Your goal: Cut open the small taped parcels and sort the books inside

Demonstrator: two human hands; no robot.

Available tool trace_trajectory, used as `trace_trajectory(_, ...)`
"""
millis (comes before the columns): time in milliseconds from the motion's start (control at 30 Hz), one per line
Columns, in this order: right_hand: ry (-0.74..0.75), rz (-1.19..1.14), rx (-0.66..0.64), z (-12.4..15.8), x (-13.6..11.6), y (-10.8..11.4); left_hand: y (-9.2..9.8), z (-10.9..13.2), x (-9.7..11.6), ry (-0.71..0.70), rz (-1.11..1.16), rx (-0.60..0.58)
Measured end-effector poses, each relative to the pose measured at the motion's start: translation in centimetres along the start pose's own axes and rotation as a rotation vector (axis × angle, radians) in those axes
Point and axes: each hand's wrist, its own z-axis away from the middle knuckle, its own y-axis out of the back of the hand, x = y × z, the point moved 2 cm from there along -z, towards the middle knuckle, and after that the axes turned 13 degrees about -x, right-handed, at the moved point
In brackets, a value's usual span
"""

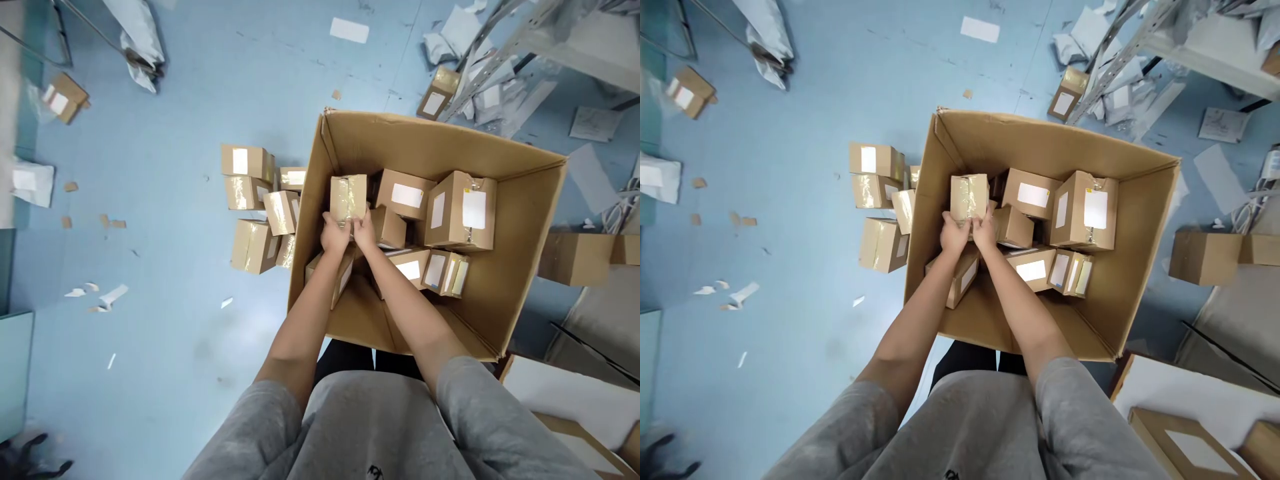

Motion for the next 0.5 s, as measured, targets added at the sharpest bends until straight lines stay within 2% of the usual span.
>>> trace_trajectory(100, -0.106, -0.15, 0.072, 2.7, -2.3, 2.7, 2.5, 3.4, 2.3, -0.104, 0.001, 0.013)
trace_trajectory(200, -0.02, -0.21, 0.126, 7.0, -6.2, 6.4, 5.4, 7.7, 4.9, -0.307, 0.091, 0.039)
trace_trajectory(267, 0.037, -0.233, 0.155, 10.7, -8.7, 9.0, 6.9, 10.5, 6.7, -0.413, 0.169, 0.014)
trace_trajectory(367, 0.091, -0.265, 0.221, 16.8, -11.5, 12.2, 7.9, 14.1, 9.9, -0.534, 0.282, -0.135)
trace_trajectory(500, 0.115, -0.254, 0.403, 24.5, -12.3, 15.5, 6.7, 18.4, 14.6, -0.615, 0.296, -0.482)
